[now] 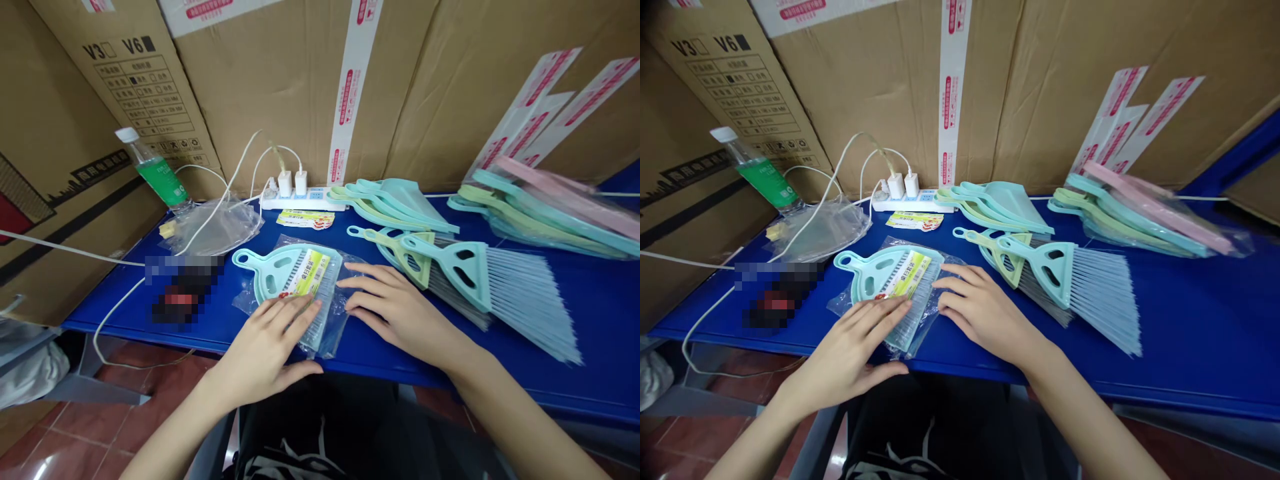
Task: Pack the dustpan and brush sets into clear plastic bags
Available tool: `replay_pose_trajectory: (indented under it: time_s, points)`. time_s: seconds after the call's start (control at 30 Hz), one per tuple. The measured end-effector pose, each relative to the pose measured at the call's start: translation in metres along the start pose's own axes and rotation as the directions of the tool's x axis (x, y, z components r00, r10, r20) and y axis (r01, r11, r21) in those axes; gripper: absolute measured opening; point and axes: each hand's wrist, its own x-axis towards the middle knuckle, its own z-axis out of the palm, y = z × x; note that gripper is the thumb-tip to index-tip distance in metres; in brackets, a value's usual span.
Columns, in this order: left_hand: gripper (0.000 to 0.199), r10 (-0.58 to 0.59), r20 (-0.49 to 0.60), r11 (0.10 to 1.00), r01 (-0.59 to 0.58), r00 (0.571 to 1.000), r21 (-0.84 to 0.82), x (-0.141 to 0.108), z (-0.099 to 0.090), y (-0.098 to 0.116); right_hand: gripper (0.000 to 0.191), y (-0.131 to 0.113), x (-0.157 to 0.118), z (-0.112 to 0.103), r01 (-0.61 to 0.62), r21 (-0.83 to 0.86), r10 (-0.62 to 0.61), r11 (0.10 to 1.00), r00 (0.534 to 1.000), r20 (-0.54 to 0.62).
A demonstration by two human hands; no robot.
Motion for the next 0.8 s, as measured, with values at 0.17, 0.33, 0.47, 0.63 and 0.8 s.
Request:
replay_pose_trajectory:
  time_s: [0.17,0.33,0.47,0.63,0.8]
  points:
    - [0.032,0.046,-0.011,0.999,-0.046,0.999,-0.001,-0.001,0.001,-0.004,0.025,-0.006,-0.002,-0.002,0.002,-0.014,-0.002,1.000,1.000,-0.009]
    - [0.029,0.076,-0.023,0.993,-0.078,0.997,-0.084,-0.006,-0.005,-0.010,0.025,-0.013,-0.009,0.002,-0.008,0.018,0.008,1.000,1.000,0.002]
    - [0.027,0.082,0.011,0.986,-0.079,0.997,-0.149,-0.009,-0.011,-0.014,0.024,-0.023,-0.017,0.006,-0.017,0.001,0.017,1.000,0.999,-0.052]
    - [0.042,0.098,0.001,0.992,-0.098,0.995,-0.074,-0.013,-0.009,-0.004,0.026,-0.043,-0.025,0.011,-0.066,-0.035,0.061,0.997,0.991,-0.123]
    - [0.025,0.124,-0.079,0.992,-0.122,0.989,0.027,-0.020,0.000,0.005,0.030,-0.066,-0.030,0.017,-0.081,-0.104,0.056,0.991,0.974,-0.222]
